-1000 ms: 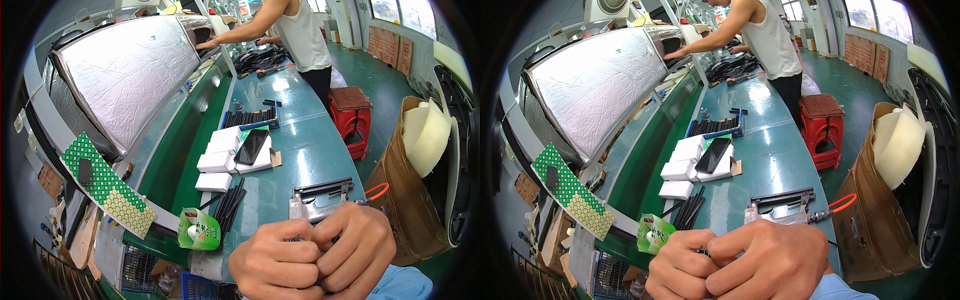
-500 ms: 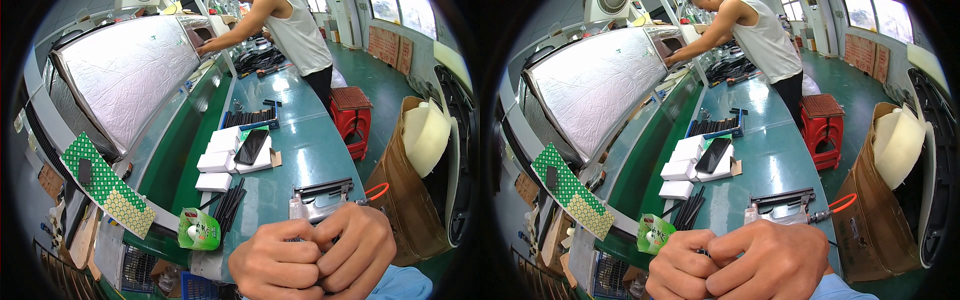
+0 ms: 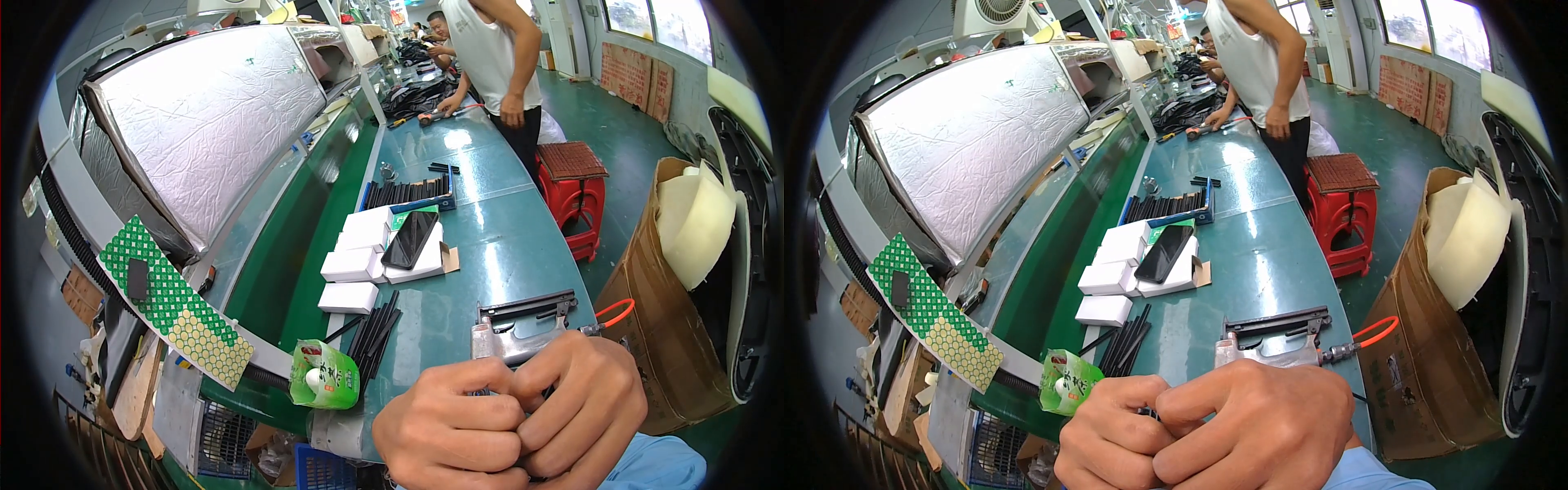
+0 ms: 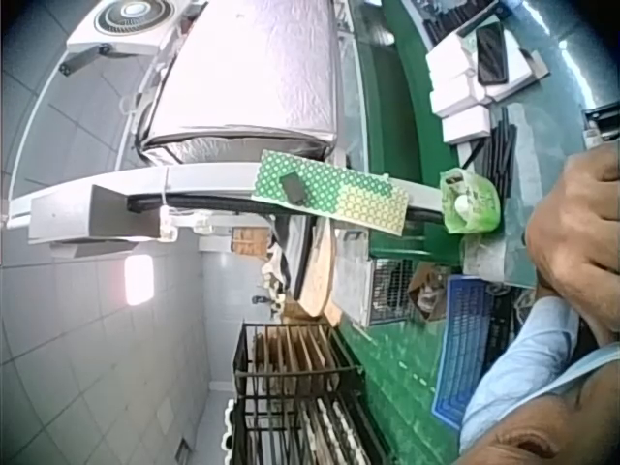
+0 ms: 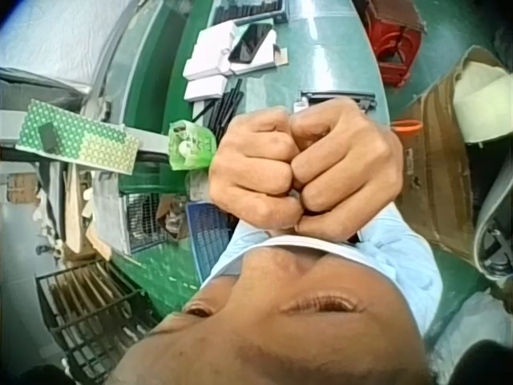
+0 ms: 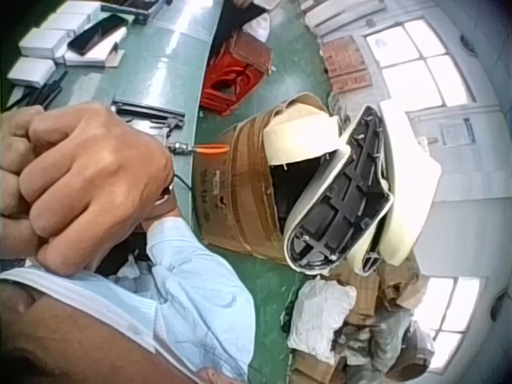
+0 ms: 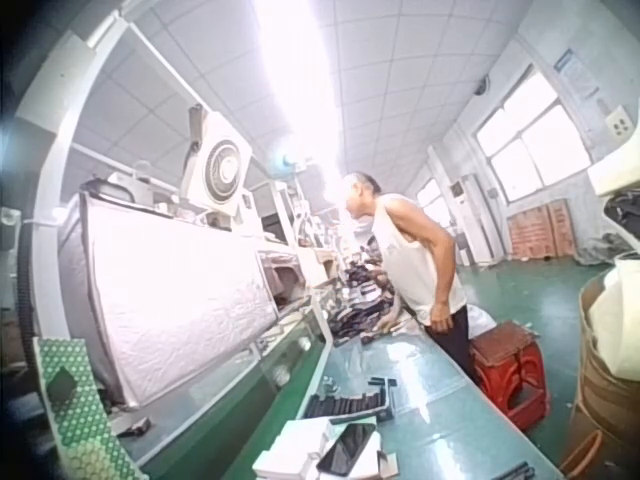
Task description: Manually assembling a small electronic device or component part at a factory workbench.
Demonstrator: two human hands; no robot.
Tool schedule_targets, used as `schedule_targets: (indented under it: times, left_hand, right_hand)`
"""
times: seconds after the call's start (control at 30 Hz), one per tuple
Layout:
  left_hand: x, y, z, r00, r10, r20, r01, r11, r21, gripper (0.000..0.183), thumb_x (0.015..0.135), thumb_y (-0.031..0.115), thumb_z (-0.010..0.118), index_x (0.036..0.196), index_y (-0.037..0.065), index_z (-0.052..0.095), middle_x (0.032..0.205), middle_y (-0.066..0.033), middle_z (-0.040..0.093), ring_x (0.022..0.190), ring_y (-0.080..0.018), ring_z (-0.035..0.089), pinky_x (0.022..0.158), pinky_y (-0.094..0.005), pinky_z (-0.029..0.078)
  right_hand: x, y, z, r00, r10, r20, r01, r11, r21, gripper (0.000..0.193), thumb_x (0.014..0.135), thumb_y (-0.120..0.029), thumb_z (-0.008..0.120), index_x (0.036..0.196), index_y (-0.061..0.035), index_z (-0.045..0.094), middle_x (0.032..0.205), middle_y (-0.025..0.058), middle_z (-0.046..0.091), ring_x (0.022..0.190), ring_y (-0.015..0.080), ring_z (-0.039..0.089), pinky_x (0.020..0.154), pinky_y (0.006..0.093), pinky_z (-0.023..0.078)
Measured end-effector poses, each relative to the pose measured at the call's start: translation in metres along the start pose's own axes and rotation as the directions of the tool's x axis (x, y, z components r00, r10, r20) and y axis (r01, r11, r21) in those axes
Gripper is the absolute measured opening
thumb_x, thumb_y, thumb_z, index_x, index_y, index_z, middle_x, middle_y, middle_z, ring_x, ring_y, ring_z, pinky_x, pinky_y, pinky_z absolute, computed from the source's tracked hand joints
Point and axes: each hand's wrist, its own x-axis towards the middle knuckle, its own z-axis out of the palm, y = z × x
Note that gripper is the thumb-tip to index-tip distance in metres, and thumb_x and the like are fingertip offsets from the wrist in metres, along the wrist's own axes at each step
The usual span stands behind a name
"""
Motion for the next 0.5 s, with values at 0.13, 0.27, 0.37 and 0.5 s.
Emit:
schedule_targets:
  times: [0.13, 0.27, 0.37, 0.5]
  left_hand:
    - [0.001, 0.000, -0.001, 1.000, 0.008, -0.011, -0.008, 1.000, 0.003, 0.018, 0.090, 0.011, 0.069, 0.073, 0.007, 0.064, 0.061, 0.0028, 0.044, 0.051, -0.0108, 0.039, 0.049, -0.0303, 0.028]
    - [-0.006, 0.000, -0.003, 1.000, 0.001, -0.020, 0.000, 1.000, 0.031, 0.017, 0.089, 0.009, 0.069, 0.073, 0.007, 0.064, 0.061, 0.0028, 0.043, 0.051, -0.0109, 0.039, 0.049, -0.0304, 0.028]
    - [0.013, -0.003, 0.007, 0.999, 0.039, 0.004, -0.039, 0.998, -0.051, 0.017, 0.089, 0.009, 0.069, 0.072, 0.007, 0.064, 0.060, 0.0027, 0.043, 0.051, -0.0110, 0.039, 0.048, -0.0304, 0.028]
    - [-0.003, 0.002, 0.002, 1.000, 0.004, -0.029, -0.003, 1.000, 0.012, 0.017, 0.088, 0.009, 0.069, 0.072, 0.007, 0.064, 0.061, 0.0026, 0.043, 0.051, -0.0111, 0.039, 0.048, -0.0304, 0.028]
  right_hand:
    - [0.000, 0.002, 0.000, 1.000, -0.004, 0.010, 0.004, 1.000, 0.010, 0.015, 0.079, 0.003, 0.072, 0.069, -0.0060, 0.065, 0.057, -0.0024, 0.045, 0.044, 0.0085, 0.037, 0.044, 0.0289, 0.022]
    - [-0.002, 0.009, 0.001, 1.000, -0.009, -0.004, 0.009, 1.000, 0.024, 0.016, 0.079, 0.004, 0.072, 0.068, -0.0057, 0.065, 0.056, -0.0023, 0.045, 0.044, 0.0086, 0.037, 0.044, 0.0288, 0.022]
    - [0.007, -0.013, -0.002, 1.000, -0.006, 0.008, 0.007, 0.998, -0.059, 0.016, 0.078, 0.004, 0.072, 0.068, -0.0055, 0.064, 0.056, -0.0021, 0.045, 0.044, 0.0086, 0.037, 0.044, 0.0288, 0.022]
    - [0.001, 0.002, 0.000, 1.000, -0.010, 0.001, 0.010, 1.000, 0.013, 0.016, 0.078, 0.004, 0.072, 0.067, -0.0055, 0.064, 0.056, -0.0018, 0.045, 0.043, 0.0086, 0.037, 0.044, 0.0288, 0.023]
